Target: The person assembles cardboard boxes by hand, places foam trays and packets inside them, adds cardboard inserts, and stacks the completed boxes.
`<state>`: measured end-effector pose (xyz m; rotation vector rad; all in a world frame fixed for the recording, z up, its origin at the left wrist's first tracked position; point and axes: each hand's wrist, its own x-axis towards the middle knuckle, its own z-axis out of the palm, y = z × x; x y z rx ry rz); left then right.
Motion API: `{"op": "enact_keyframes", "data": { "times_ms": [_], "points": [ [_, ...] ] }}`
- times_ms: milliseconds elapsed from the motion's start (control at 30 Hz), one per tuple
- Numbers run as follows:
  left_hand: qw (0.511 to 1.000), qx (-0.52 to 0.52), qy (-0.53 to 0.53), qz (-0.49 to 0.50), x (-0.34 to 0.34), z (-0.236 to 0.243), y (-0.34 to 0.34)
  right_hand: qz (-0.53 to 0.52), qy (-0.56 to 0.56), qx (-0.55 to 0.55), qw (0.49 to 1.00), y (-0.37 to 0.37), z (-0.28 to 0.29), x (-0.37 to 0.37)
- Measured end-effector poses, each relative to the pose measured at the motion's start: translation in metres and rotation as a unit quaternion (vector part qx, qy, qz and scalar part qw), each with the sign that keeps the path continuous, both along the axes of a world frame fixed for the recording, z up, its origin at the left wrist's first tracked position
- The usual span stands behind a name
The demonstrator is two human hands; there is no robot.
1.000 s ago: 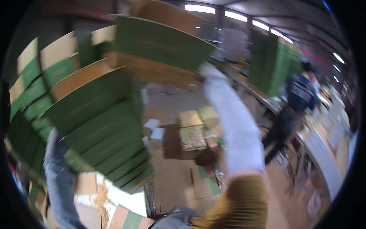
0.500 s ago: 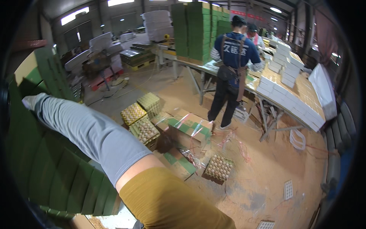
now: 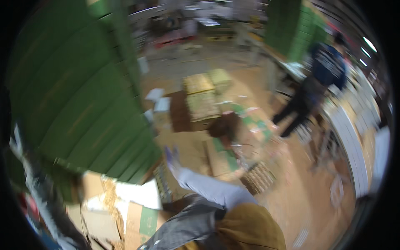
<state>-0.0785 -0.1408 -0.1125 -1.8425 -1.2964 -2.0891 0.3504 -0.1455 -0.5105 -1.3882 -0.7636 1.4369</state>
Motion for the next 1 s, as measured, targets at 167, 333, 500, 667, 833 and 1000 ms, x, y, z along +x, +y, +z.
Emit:
{"op": "enact_keyframes", "data": {
  "times_ms": [167,333,500,667,833,1000],
  "points": [
    [0.977,0.121,0.17,-0.043,0.212,0.014,-0.019,0.091,0.108,0.096,0.985,-0.024,-0.053,-0.06],
    [0.895,0.228,0.377,0.069,0.282,0.041,-0.021,0.109,0.221,0.095,0.964,0.049,-0.059,-0.097],
    [0.863,0.226,0.426,0.151,0.319,0.043,0.017,0.106,0.226,0.107,0.962,0.129,-0.066,-0.054],
    [0.869,0.164,0.431,0.177,0.305,0.058,0.058,0.099,0.206,0.092,0.969,0.169,-0.095,-0.015],
    [0.814,0.281,0.448,0.241,0.305,0.055,0.118,0.033,0.19,0.031,0.981,0.193,-0.086,0.021],
    [0.818,0.183,0.481,0.256,0.274,0.059,0.14,0.025,0.226,-0.055,0.972,0.184,-0.044,-0.052]
  ]
}}
